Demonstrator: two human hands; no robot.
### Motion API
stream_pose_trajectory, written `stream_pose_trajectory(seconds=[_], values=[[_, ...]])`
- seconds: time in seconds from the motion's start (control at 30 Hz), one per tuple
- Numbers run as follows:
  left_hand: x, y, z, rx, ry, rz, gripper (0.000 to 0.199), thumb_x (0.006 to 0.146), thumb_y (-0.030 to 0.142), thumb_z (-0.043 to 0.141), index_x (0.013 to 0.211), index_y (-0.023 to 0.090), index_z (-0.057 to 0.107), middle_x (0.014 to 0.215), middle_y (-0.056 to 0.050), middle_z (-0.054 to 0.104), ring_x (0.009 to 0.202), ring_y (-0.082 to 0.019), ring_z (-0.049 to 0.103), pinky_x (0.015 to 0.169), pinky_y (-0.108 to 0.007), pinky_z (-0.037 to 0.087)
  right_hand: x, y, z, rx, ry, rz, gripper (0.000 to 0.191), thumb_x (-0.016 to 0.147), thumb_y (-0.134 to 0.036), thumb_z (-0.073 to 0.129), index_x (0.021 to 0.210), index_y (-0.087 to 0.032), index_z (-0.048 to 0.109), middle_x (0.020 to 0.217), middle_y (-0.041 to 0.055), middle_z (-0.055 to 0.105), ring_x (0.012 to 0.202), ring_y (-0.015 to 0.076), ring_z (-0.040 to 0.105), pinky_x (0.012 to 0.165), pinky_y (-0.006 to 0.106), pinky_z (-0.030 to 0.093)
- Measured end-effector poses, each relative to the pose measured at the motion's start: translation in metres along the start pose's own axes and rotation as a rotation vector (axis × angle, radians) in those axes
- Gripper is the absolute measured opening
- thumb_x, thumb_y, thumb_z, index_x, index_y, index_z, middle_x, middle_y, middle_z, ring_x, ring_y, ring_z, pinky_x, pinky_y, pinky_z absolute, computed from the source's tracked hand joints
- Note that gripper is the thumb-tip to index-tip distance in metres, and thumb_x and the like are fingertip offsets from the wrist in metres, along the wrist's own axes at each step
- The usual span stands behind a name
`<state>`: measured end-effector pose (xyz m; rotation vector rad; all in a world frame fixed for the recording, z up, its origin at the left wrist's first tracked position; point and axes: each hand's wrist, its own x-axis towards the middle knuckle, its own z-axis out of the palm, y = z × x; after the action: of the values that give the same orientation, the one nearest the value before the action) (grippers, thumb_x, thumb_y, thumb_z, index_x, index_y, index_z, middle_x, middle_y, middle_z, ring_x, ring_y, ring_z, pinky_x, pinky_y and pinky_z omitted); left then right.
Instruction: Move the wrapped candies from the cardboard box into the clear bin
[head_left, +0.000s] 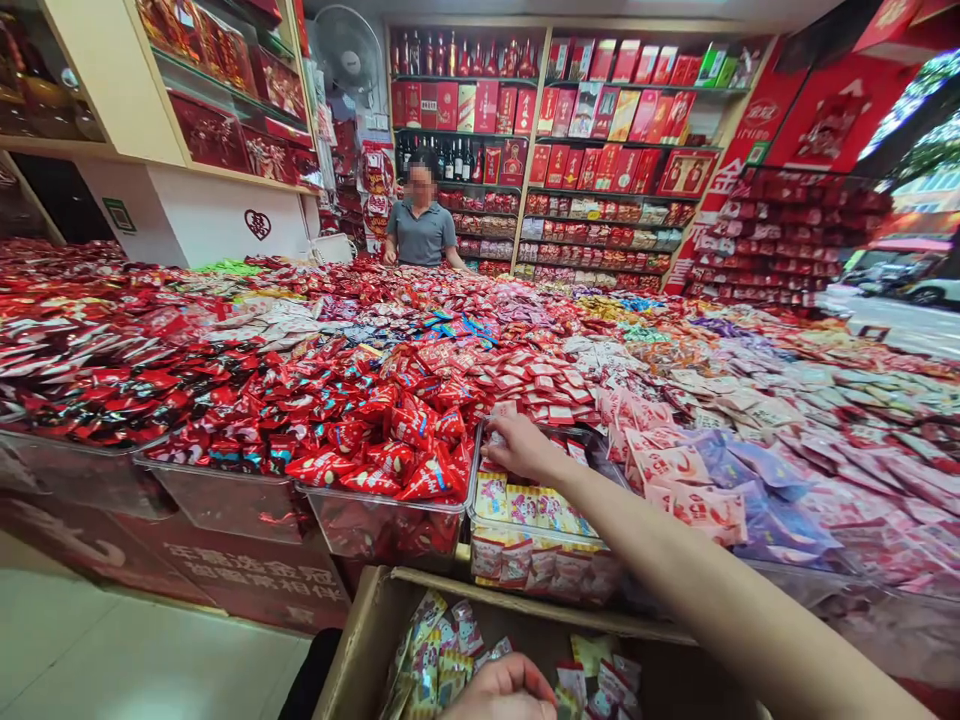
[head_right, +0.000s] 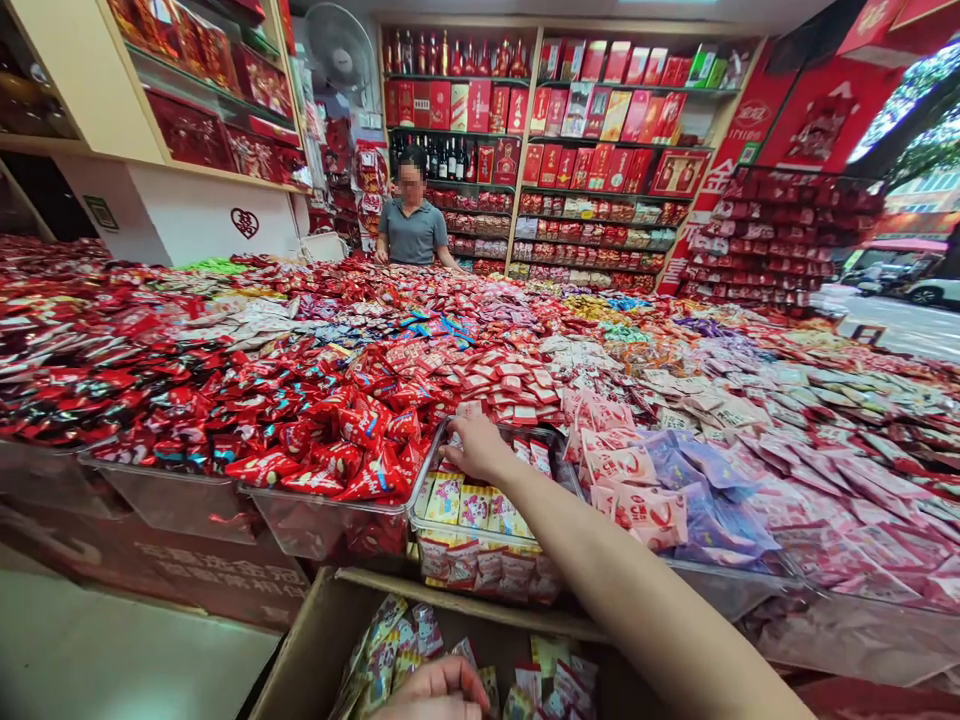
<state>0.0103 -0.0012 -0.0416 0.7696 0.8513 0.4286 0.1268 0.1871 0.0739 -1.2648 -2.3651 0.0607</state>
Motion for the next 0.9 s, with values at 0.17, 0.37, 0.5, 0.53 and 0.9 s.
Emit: stream_pose_trajectory(seconds=[0.17,0.37,0.5,0.53,0.9], values=[[-0.009,0.004,0.002,-0.211,-0.088,-0.122,0.021,0.056,0.025,0.067,0.069,0.016,0.053,0.052,-0.002,0.063,0.029,-0.007,0.046,0.026,-0.011,0.02,-0.029,-0.027,-0.045,0.117,0.139,-0.063,0.016,0.076,-0.025,0.054,0.084,-0.013,0.061,0.088,0.0087,0.058,0.089,0.0199,0.049,0.081,0.034,0.035],[0.0,-0.011,-0.004,-0.508,-0.001,-0.271,0.019,0.071,0.028,0.052,0.068,0.01,0.056,0.05,-0.003,0.058,0.032,-0.01,0.048,0.027,-0.015,0.025,-0.159,-0.101,-0.06,0.629,-0.134,0.068,0.012,0.073,-0.021,0.057,0.083,-0.026,0.062,0.075,0.002,0.061,0.066,0.0159,0.053,0.059,0.027,0.041],[0.007,-0.021,0.0,-0.617,0.198,-0.217,0.022,0.077,0.028,0.041,0.065,0.014,0.052,0.041,0.003,0.05,0.029,-0.009,0.044,0.033,-0.018,0.031,-0.229,-0.123,0.007,0.902,-0.275,0.42,0.025,0.066,-0.021,0.064,0.09,-0.023,0.056,0.077,0.0028,0.058,0.059,0.0142,0.05,0.052,0.025,0.041],[0.008,-0.022,0.001,-0.628,0.246,-0.201,0.022,0.077,0.028,0.04,0.064,0.014,0.05,0.039,0.004,0.048,0.029,-0.009,0.044,0.034,-0.019,0.032,-0.237,-0.124,0.023,0.928,-0.249,0.486,0.03,0.063,-0.023,0.066,0.091,-0.022,0.054,0.077,0.0023,0.057,0.059,0.014,0.049,0.051,0.024,0.041],[-0.008,-0.014,0.015,-0.614,0.192,-0.163,0.032,0.075,0.045,0.043,0.072,0.015,0.054,0.053,0.001,0.055,0.049,-0.016,0.054,0.049,-0.025,0.039,-0.239,-0.094,0.045,1.422,-0.097,0.915,0.033,0.056,-0.03,0.072,0.08,-0.018,0.051,0.071,-0.0011,0.057,0.059,0.0114,0.054,0.056,0.024,0.044]])
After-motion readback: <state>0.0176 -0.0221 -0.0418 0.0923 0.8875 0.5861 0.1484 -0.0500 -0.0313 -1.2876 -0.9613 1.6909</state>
